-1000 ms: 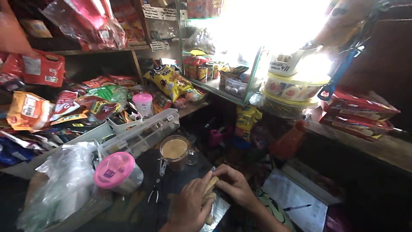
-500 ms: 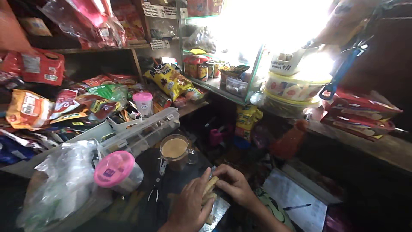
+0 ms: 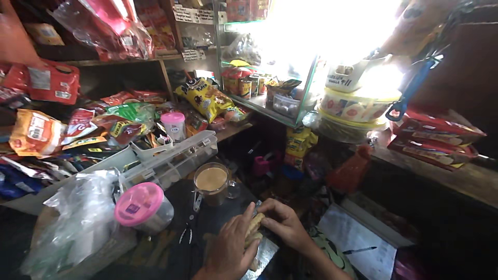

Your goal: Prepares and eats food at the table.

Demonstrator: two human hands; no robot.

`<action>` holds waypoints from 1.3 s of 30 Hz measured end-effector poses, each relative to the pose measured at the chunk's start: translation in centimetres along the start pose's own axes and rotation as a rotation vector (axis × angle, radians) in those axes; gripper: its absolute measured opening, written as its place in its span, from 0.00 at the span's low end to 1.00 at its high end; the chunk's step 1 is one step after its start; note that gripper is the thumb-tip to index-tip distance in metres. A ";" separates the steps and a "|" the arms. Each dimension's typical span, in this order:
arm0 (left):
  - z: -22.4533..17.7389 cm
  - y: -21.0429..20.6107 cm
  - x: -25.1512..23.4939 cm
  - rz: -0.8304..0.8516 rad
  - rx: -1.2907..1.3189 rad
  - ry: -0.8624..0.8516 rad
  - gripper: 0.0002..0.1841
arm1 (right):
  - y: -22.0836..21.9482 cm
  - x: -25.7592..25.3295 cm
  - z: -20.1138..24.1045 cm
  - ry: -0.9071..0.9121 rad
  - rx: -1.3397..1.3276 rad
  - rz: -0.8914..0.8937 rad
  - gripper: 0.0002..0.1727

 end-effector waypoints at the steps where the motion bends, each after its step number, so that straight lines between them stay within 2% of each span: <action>1: 0.0 0.0 0.1 0.000 0.005 0.000 0.36 | 0.0 0.1 0.0 -0.002 0.009 -0.006 0.10; 39: -0.2 0.4 -0.1 0.039 0.015 0.022 0.34 | -0.2 -0.1 -0.1 -0.001 -0.010 -0.010 0.11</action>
Point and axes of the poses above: each hand's wrist, its own x-axis away from the middle knuckle, its own y-axis out of the back of the hand, z = x × y, the point moved 1 cm from there along -x, towards the middle knuckle
